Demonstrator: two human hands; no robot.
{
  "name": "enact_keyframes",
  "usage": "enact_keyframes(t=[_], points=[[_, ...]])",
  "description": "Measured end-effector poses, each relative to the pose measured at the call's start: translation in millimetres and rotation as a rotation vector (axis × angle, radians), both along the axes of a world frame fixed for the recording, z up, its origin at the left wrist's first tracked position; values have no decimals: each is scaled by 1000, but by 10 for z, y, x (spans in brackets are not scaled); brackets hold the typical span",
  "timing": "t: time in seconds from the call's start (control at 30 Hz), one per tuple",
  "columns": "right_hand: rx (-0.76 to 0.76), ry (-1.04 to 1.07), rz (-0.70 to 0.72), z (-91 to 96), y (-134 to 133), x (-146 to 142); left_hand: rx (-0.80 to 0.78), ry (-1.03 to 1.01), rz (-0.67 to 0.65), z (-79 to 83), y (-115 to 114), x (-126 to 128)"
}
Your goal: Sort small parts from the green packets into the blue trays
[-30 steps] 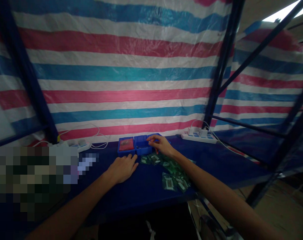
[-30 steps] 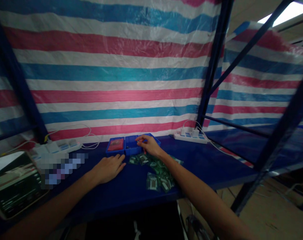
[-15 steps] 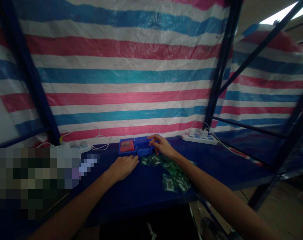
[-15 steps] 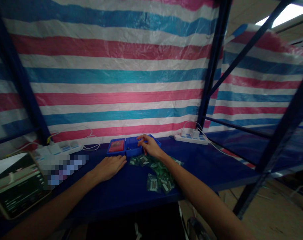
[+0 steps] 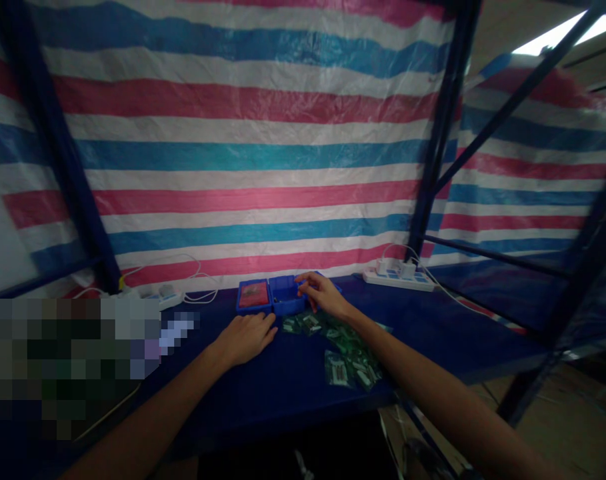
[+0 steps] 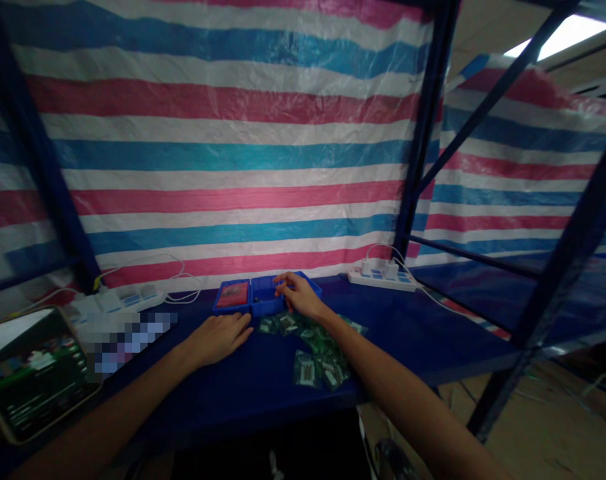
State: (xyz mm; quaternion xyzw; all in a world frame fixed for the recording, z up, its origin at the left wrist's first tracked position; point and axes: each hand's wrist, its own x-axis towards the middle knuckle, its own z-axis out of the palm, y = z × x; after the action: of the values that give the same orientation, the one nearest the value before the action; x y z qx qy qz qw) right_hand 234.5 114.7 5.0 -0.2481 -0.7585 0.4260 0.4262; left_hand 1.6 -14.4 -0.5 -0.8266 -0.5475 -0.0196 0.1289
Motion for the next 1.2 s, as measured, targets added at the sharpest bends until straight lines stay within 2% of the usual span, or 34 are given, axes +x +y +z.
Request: enact_keyframes(t=[0.33,1.2], points=[[-11,10,7,-25,39,-13,-19,-11,-32,45,7,-24],[-23,-20,7,-45,40,-12,-54,-90,4,74,-31,-30]])
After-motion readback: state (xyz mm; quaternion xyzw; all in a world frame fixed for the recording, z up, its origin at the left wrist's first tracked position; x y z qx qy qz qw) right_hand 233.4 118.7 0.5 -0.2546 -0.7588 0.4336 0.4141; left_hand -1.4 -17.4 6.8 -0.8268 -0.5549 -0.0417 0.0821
